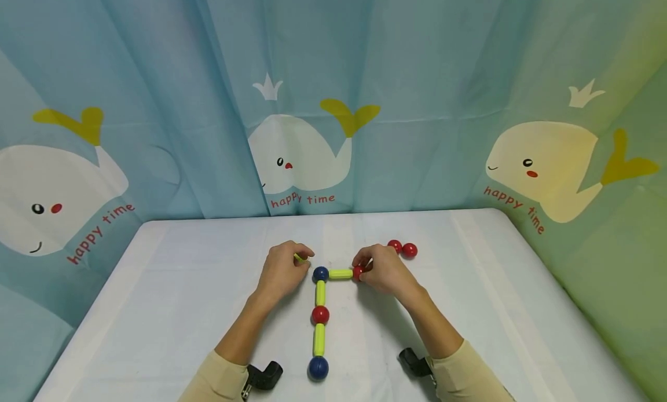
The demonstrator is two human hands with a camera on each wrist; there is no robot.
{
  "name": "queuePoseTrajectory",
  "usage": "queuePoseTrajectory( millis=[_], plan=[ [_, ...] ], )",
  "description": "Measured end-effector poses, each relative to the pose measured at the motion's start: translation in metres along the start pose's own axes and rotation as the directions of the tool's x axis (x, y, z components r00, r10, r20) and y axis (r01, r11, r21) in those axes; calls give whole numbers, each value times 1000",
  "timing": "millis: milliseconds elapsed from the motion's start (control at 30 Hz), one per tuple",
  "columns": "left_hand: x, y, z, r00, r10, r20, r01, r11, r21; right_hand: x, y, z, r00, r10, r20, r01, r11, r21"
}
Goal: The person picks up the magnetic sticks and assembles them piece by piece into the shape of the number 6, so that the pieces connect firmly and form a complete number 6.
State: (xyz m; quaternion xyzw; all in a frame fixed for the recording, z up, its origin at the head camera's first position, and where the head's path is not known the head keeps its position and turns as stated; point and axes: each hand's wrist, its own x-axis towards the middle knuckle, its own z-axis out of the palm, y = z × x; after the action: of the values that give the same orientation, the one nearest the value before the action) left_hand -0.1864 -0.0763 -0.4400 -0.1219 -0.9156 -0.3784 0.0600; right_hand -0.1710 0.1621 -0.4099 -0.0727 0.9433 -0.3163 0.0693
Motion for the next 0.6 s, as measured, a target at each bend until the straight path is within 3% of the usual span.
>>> queuePoseTrajectory(
  millis=[233, 600],
  plan=[
    [0, -2, 2, 998, -40, -49, 46, 992, 117, 0, -1, 1, 1000, 13, 0, -13, 1000, 0],
    [1, -3, 6, 997, -36, -64, 46, 987, 155, 0, -1, 1, 1000, 18, 3, -18, 1000, -6]
  ],
)
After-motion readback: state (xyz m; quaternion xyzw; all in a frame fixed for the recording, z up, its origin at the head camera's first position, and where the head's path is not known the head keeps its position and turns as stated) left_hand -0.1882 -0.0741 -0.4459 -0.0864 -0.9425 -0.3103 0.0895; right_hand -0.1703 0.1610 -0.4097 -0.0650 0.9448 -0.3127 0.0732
